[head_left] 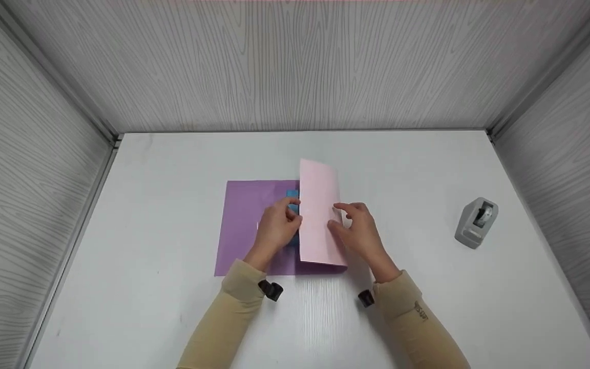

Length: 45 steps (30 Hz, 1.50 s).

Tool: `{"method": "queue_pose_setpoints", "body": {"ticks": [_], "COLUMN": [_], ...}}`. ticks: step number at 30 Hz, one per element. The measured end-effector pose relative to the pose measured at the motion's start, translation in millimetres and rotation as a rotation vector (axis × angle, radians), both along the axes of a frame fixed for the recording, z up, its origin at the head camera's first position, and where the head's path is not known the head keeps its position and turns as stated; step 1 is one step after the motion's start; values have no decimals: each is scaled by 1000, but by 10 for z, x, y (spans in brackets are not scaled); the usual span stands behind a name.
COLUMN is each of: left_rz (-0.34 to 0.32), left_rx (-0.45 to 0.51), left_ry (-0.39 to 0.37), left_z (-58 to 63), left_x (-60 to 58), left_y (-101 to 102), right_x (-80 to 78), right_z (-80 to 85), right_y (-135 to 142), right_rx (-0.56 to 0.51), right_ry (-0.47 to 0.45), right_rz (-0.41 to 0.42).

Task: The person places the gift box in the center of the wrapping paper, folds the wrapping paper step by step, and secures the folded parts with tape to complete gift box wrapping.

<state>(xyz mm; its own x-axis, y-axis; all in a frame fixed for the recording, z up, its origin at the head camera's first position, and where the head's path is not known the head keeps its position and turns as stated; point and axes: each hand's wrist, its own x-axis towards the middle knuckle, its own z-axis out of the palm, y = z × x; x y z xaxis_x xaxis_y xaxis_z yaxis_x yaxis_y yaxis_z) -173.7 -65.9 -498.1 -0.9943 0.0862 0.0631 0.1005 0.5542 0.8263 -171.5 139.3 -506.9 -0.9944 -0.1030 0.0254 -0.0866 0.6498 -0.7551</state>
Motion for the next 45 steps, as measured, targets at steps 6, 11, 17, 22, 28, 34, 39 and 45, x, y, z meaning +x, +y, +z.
{"method": "queue_pose_setpoints", "body": {"ticks": [6,11,17,22,28,34,39,45], "left_rz": [18,4,26,99,102,85,88,93], "left_rx": [-15,-16,-32,-33,-69,-88,-96,-93], "left_ry": [-7,21,60,13,-96,-159,-166,-160], "left_z": [-31,-65,-150,-199,-232,-239,-249,-249], "left_x": [6,14,37,65,70,61,48,58], "left_y": [-15,-28,-42,-52,-56,-46,-40,-37], "right_x": [-43,-48,-40,-28,-36,-41,-38,-42], "right_z": [-36,-49,-70,-70,-67,-72,-66,-66], "right_y": [-41,-52,-25,-12,-38,-72,-88,-101], "right_rx": [25,30,10,0,6,15,17,17], "right_ry": [-29,-71,-65,-69,-89,-110,-112,-101], "right_rz": [24,37,83,98,94,92,92,87]}}
